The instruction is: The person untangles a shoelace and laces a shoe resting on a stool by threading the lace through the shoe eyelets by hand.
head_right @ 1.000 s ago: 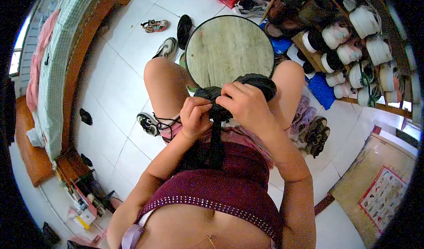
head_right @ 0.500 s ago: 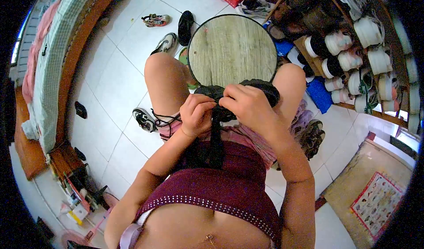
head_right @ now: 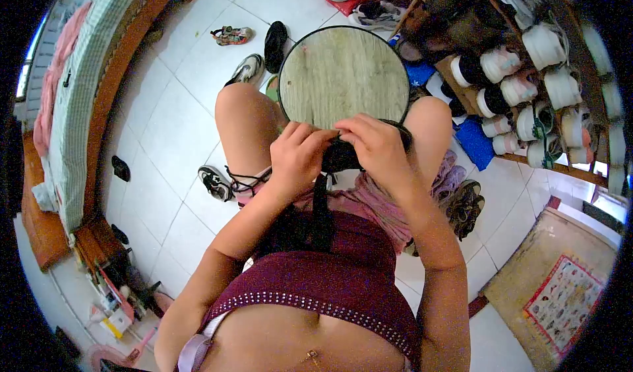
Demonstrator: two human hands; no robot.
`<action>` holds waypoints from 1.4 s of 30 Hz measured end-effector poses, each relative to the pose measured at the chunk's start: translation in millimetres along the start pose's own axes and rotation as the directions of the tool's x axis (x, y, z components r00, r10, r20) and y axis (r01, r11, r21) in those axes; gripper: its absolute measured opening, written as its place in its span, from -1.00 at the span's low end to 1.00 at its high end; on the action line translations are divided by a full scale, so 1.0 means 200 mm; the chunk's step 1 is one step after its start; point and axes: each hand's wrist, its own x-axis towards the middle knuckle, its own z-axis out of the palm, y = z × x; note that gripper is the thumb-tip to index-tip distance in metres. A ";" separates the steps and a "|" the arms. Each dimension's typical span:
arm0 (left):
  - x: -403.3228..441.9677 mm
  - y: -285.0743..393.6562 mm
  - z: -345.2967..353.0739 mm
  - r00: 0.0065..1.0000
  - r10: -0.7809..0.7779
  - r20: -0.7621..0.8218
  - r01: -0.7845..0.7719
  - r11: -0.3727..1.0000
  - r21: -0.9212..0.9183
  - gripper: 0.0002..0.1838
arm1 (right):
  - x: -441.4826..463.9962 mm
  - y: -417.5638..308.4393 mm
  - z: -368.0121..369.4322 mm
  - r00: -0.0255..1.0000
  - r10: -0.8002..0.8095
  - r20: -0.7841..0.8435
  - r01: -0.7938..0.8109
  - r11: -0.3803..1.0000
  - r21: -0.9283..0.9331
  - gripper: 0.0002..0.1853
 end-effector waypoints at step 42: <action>0.49 -0.11 -0.16 0.873 -0.414 0.256 0.426 0.904 0.008 -0.72 | -0.20 -0.39 -0.30 0.995 -0.093 0.027 0.024 0.504 0.863 -0.97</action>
